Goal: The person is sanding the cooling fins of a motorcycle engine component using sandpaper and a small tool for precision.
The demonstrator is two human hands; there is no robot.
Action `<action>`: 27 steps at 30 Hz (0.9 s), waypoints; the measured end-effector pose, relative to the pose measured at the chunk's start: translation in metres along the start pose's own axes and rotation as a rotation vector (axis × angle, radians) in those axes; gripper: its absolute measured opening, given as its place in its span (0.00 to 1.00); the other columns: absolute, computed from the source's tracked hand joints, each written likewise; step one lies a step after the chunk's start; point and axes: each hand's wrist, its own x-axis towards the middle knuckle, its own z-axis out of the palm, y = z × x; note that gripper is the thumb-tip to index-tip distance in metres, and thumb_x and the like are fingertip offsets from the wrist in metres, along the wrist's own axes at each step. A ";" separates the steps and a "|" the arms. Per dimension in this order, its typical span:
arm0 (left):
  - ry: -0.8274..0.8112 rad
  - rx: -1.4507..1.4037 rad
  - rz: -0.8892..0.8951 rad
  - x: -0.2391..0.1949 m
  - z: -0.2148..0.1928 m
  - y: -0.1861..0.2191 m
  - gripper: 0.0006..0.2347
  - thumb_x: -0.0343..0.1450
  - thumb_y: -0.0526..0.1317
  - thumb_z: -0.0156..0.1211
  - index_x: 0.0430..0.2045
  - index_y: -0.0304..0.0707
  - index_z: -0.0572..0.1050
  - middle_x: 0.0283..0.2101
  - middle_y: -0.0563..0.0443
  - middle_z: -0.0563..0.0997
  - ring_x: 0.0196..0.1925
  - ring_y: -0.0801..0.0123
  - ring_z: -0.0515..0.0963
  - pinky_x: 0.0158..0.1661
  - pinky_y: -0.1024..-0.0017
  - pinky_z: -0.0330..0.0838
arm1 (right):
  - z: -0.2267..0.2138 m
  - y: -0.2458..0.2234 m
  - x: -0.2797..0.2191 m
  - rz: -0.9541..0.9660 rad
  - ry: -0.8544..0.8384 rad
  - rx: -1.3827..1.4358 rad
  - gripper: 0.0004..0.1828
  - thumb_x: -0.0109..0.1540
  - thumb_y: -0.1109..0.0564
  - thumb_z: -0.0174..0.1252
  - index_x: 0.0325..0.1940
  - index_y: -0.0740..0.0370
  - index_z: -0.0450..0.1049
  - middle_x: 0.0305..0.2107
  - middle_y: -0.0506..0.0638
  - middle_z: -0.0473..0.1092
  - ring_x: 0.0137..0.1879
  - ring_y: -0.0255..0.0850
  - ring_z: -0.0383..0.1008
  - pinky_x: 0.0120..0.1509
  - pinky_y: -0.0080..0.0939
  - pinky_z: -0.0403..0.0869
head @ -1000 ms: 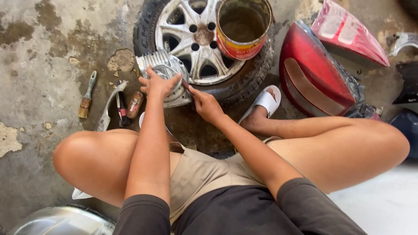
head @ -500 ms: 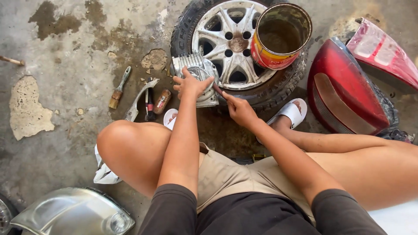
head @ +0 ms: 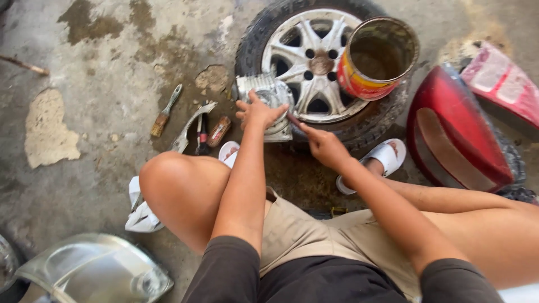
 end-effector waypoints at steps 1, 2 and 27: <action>0.004 -0.001 -0.016 0.001 -0.002 -0.004 0.49 0.65 0.65 0.67 0.74 0.53 0.40 0.76 0.29 0.39 0.77 0.31 0.46 0.62 0.29 0.58 | 0.006 0.003 0.002 -0.003 -0.013 0.011 0.26 0.63 0.70 0.52 0.66 0.62 0.73 0.42 0.73 0.76 0.50 0.67 0.77 0.51 0.62 0.77; 0.020 -0.009 0.006 0.002 -0.001 -0.002 0.49 0.65 0.66 0.67 0.74 0.52 0.41 0.76 0.27 0.40 0.77 0.30 0.47 0.62 0.30 0.58 | 0.007 0.009 0.002 0.005 0.004 -0.019 0.26 0.65 0.69 0.52 0.67 0.59 0.74 0.41 0.68 0.78 0.48 0.62 0.79 0.50 0.58 0.78; 0.002 0.000 0.003 0.005 0.001 0.002 0.49 0.64 0.66 0.68 0.73 0.53 0.41 0.76 0.29 0.39 0.77 0.32 0.46 0.63 0.29 0.57 | 0.065 0.004 -0.012 0.089 0.246 0.090 0.24 0.63 0.68 0.52 0.65 0.64 0.74 0.46 0.72 0.76 0.52 0.67 0.76 0.51 0.63 0.75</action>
